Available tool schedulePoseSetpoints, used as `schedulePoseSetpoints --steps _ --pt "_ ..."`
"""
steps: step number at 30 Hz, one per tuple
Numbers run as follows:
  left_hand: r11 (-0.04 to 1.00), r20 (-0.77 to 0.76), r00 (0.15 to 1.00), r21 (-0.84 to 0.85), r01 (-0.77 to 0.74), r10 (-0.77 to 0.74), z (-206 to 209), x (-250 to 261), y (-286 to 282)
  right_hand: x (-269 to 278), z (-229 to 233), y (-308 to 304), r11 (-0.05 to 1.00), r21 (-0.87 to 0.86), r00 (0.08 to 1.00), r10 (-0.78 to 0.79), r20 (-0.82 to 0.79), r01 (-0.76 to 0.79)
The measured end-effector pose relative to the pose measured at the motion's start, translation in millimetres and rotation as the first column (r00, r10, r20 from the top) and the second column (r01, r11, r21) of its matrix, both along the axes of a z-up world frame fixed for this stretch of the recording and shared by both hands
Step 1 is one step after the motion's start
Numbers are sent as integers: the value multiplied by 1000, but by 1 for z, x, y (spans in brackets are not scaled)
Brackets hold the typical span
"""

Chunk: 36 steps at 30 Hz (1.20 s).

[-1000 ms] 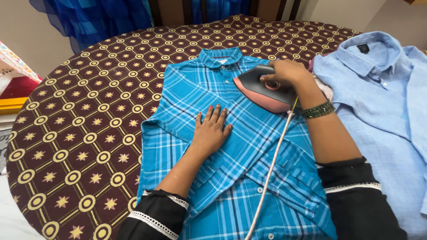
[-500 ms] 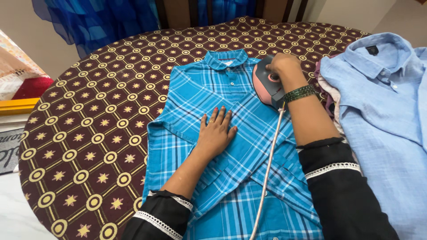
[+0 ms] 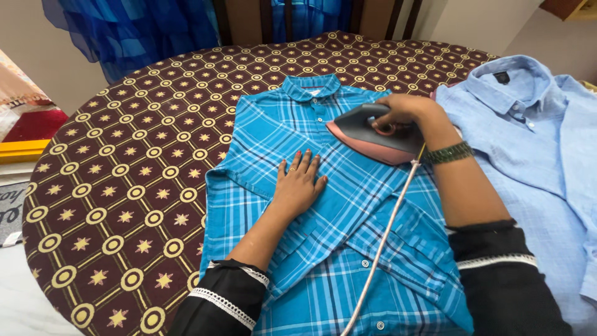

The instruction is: The person irons a blue plaid shirt laid out on a round table. They use an electric iron to smooth the sleeves and body of the shirt, adjusting the fabric with one hand while moving the iron with the other.

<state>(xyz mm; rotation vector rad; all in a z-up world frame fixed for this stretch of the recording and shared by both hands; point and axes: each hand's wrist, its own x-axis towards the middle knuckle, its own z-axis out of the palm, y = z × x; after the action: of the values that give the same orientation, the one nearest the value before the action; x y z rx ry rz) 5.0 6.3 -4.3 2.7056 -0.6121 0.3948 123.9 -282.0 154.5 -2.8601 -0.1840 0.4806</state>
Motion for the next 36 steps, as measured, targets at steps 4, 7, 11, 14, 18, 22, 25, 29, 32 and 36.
schedulePoseSetpoints --steps 4,7,11,14,18,22,25,29,32,36 --pt "1000 11 1000 -20 -12 13 -3 0 0 -35 4 -14 979 113 983 162 86 -171" --pt "998 16 998 -36 -55 56 -6 3 2 -52 8 -19 976 109 982 182 60 -187" --pt "998 -58 996 -5 -69 69 -8 9 0 -60 9 -21 966 227 992 129 -13 -123" --pt "998 -82 996 -50 -42 38 -7 9 6 -62 13 -20 935 312 980 194 -53 -169" --pt "1000 -101 995 -14 -27 25 -5 11 10 -73 18 -19 967 178 981 192 -38 -182" --pt "1000 -115 993 -17 -16 14 -3 14 12 -81 25 -10 975 117 980 194 -36 -188" --pt "998 -124 992 -59 -28 21 2 17 16 -84 25 -5 982 65 984 177 7 -177" --pt "992 -165 979 -17 -127 123 10 22 27 -81 12 8 987 -49 968 161 192 -154" --pt "982 -208 960 16 -187 186 12 30 47 -79 2 17 988 -120 956 126 265 -97" --pt "966 -279 927 14 -258 251 7 43 75 -73 -8 36 988 -154 953 76 294 -31"
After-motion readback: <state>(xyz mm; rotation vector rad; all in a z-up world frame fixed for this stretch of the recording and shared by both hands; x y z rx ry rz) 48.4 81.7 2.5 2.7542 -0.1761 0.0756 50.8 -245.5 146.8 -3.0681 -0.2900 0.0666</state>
